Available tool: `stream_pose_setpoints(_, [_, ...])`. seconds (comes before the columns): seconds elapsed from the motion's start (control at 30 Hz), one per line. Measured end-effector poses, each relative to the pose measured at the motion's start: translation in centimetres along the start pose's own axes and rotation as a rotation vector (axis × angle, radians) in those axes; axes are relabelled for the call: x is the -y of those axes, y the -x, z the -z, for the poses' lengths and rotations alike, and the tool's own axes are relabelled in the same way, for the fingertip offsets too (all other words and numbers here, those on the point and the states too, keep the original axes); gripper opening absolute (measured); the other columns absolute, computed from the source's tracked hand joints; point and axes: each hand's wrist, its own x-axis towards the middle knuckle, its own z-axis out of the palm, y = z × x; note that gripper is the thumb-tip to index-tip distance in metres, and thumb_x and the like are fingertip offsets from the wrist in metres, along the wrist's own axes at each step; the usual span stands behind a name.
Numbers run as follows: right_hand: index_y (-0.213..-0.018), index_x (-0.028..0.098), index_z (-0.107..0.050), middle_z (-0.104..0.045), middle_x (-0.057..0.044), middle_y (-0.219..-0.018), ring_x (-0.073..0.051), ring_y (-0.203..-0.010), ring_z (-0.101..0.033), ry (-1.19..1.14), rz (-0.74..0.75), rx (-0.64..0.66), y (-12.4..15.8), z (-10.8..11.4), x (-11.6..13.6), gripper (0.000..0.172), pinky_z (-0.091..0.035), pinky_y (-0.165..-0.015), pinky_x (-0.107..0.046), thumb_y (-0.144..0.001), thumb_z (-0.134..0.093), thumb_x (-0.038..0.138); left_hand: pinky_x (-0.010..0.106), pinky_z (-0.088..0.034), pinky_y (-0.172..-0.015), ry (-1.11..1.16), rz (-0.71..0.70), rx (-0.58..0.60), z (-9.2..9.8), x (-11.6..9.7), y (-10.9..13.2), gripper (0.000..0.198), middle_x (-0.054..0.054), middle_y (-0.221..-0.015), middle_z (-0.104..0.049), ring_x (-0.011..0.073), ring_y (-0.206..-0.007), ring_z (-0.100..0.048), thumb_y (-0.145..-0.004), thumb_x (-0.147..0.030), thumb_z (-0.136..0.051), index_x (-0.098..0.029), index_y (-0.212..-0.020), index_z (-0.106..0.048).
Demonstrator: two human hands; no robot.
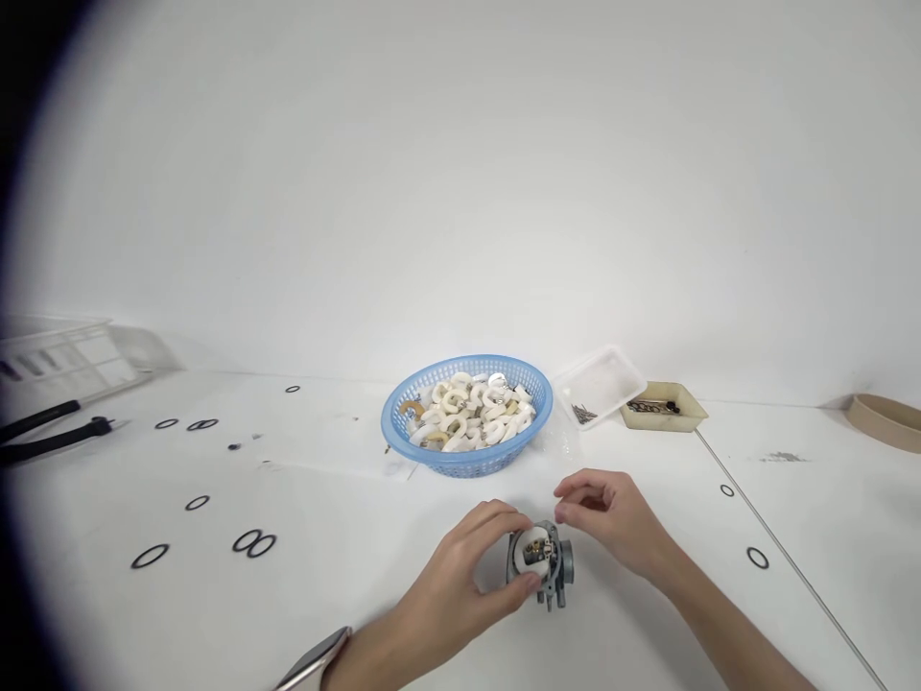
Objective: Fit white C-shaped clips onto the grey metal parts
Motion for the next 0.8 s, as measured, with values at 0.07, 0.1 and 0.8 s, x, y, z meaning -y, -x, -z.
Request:
stream_pose_setpoints(0.07, [-0.090, 0.020, -0.073, -0.073, -0.003, -0.076, -0.021, -0.075, -0.067, -0.090, -0.001, 0.008, 0.8, -0.8, -0.2, 0.028, -0.053, -0.074, -0.035, -0.081, -0.075, 0.046, 0.037, -0.052, -0.090, 0.005, 0.003, 0.011, 0.1, -0.1, -0.1, 0.028, 0.004, -0.109, -0.066, 0.0244, -0.103, -0.063, -0.085, -0.027, -0.073, -0.025, -0.111, -0.066])
stream_pose_setpoints(0.1, [-0.088, 0.020, -0.072, -0.072, -0.002, -0.075, -0.020, -0.074, -0.066, -0.107, -0.001, 0.013, 1.0, -1.0, -0.2, 0.026, -0.052, -0.073, -0.033, -0.082, -0.076, 0.045, 0.037, -0.052, -0.090, 0.007, 0.005, 0.015, 0.1, -0.1, -0.1, 0.027, 0.004, -0.109, -0.066, 0.0243, -0.103, -0.063, -0.085, -0.027, -0.072, -0.025, -0.111, -0.065])
stream_pose_setpoints(0.8, [-0.094, 0.024, -0.080, -0.068, -0.005, -0.106, -0.020, -0.086, -0.057, -0.137, -0.051, 0.072, 1.2, -1.1, -0.7, 0.022, -0.044, -0.076, -0.035, -0.085, -0.067, 0.040, 0.034, -0.057, -0.080, -0.085, -0.096, -0.011, 0.0, -0.5, -0.3, 0.020, 0.005, -0.102, -0.068, 0.0215, -0.090, -0.066, -0.088, -0.023, -0.069, -0.023, -0.107, -0.066])
